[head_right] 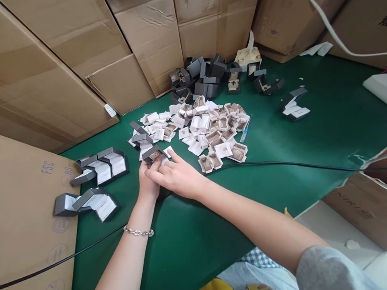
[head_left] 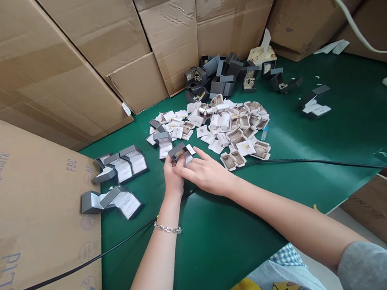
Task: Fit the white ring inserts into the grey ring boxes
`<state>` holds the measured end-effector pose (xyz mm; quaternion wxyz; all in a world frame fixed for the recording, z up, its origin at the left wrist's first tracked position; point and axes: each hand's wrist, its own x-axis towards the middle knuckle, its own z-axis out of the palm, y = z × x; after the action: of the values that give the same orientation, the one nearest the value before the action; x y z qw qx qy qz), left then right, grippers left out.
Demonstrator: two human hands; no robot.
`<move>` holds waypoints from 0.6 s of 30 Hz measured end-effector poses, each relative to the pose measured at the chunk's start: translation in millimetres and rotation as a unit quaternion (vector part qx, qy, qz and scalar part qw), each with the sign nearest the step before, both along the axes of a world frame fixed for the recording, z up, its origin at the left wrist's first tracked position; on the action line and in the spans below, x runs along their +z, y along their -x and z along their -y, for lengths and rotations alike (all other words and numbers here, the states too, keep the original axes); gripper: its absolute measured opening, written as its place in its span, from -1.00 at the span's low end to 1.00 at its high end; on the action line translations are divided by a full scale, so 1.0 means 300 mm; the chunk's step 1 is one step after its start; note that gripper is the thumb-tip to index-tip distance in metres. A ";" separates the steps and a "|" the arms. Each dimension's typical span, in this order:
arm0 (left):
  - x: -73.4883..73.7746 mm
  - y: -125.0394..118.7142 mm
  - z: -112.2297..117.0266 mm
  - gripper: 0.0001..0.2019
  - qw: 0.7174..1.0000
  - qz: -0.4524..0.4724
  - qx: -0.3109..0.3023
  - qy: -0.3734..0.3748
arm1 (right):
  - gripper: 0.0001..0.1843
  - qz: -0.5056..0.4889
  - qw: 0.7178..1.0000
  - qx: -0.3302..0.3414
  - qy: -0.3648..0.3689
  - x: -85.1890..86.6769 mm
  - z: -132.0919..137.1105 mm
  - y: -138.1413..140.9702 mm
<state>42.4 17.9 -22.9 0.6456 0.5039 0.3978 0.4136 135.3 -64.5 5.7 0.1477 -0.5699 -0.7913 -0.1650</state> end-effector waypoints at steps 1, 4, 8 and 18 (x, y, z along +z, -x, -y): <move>-0.002 -0.001 -0.002 -0.72 1.000 -0.004 -0.002 0.000 | -0.56 0.002 1.000 0.000 0.001 -0.001 -0.001 -0.004; -0.009 -0.004 -0.005 -0.73 1.000 -0.007 0.001 0.004 | -0.54 -0.003 1.000 -0.001 0.002 -0.008 -0.002 -0.010; -0.007 -0.002 0.000 -0.74 1.000 -0.016 0.013 -0.019 | -0.54 -0.039 0.999 -0.013 0.001 -0.021 -0.001 -0.001; 0.029 0.002 0.017 -0.73 0.995 -0.067 0.045 -0.065 | -0.44 -0.138 0.989 0.051 0.024 0.000 0.009 -0.010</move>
<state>41.8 12.9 -14.2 0.5642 0.5530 0.4347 0.4323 138.3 -67.3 5.6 0.2501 -0.5492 -0.7953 -0.0577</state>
